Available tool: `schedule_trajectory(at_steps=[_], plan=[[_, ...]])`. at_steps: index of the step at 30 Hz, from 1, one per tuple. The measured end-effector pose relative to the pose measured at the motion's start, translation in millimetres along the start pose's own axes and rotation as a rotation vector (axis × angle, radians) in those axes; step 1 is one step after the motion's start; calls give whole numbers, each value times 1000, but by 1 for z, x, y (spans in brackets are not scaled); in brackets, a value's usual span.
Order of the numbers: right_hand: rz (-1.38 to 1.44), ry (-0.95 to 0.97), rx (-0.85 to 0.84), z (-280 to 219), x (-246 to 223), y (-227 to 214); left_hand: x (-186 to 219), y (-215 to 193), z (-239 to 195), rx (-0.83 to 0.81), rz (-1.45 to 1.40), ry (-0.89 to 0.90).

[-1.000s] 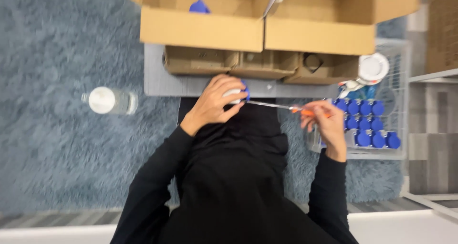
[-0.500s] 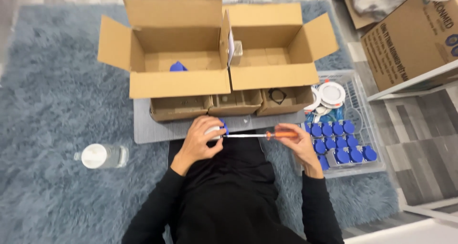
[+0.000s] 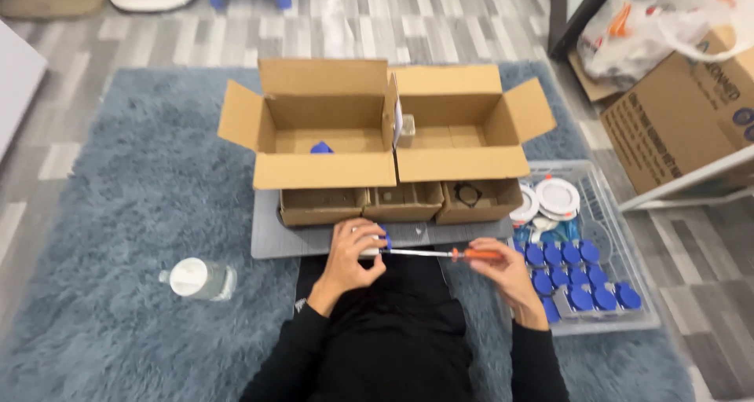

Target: Assembling or disassembling small electrical components like switches or sockets using a manual screwdriver.

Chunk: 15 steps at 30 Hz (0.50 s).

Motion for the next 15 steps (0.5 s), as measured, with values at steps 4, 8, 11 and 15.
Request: schedule_trajectory(at_steps=[4, 8, 11, 15], plan=[[27, 87, -37, 0, 8, 0, 5, 1, 0, 15, -7, -43], [-63, 200, 87, 14, 25, -12, 7, -1, 4, 27, -30, -76], [-102, 125, 84, 10, 10, -5, 6, 0, 3, 26, -33, -94], [-63, 60, 78, 3, 12, -6, 9, -2, 2, 28, -34, -96]])
Point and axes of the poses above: each hand's wrist, its own z-axis towards the middle knuckle, its own y-axis out of the palm, x = y × z, the point moved 4 cm from there along z, towards the middle knuckle, and after that the axes turned 11 degrees about y, right-handed, at the moved point
